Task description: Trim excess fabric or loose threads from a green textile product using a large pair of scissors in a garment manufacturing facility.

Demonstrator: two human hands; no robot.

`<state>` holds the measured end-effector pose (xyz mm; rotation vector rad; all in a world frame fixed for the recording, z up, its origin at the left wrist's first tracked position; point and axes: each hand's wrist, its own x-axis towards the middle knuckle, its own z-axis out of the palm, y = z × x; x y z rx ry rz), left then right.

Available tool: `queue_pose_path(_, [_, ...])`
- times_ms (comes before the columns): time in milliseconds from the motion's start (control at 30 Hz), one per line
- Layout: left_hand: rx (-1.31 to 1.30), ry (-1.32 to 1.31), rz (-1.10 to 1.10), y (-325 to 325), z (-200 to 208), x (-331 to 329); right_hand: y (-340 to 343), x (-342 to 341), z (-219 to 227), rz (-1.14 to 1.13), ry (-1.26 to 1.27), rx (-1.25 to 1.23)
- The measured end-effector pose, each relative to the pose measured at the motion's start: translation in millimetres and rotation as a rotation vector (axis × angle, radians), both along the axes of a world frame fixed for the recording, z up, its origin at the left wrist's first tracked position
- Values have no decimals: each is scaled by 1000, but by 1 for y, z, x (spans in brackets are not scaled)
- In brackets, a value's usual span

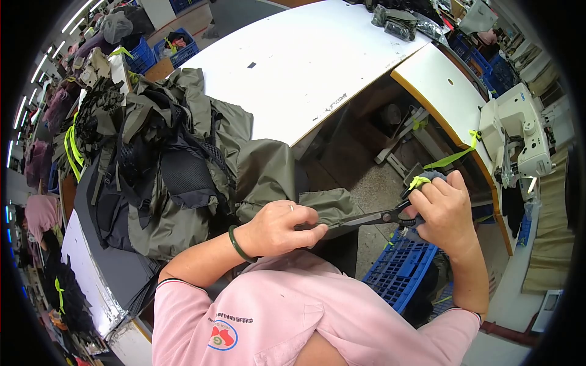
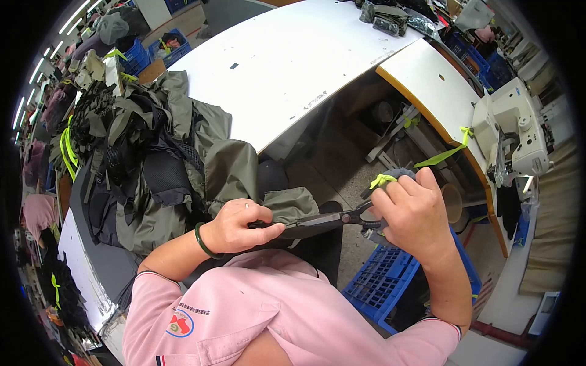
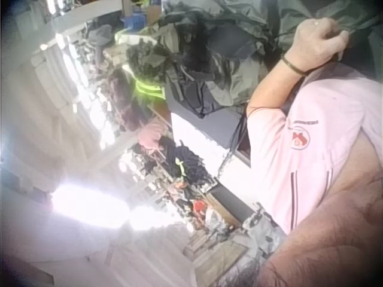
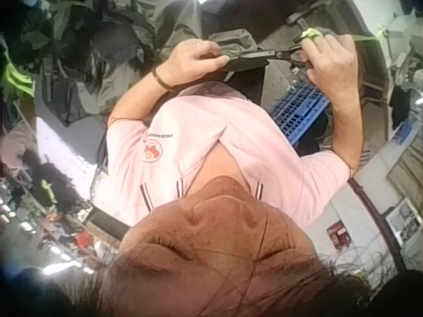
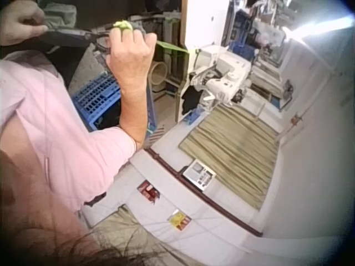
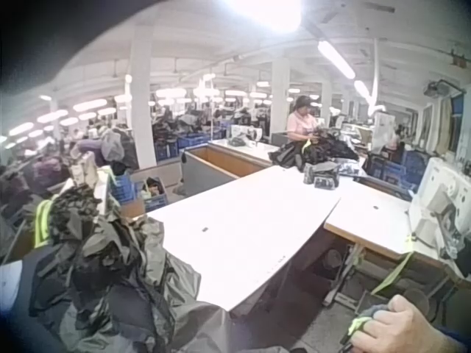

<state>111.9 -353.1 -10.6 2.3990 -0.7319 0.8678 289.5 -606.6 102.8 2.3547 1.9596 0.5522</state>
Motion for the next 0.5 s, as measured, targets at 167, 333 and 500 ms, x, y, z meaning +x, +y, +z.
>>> queue_pose_path(167, [2,0,-1,0,0,0,-2,-1,-4,-10,26,0])
queue_pose_path(333, [-9,3,-4,-1,0,0,-5,-1,-8,-23,57,7])
queue_pose_path(500, [5,4,1,-1,1,-1,-5,-1,-8,-19,63,17])
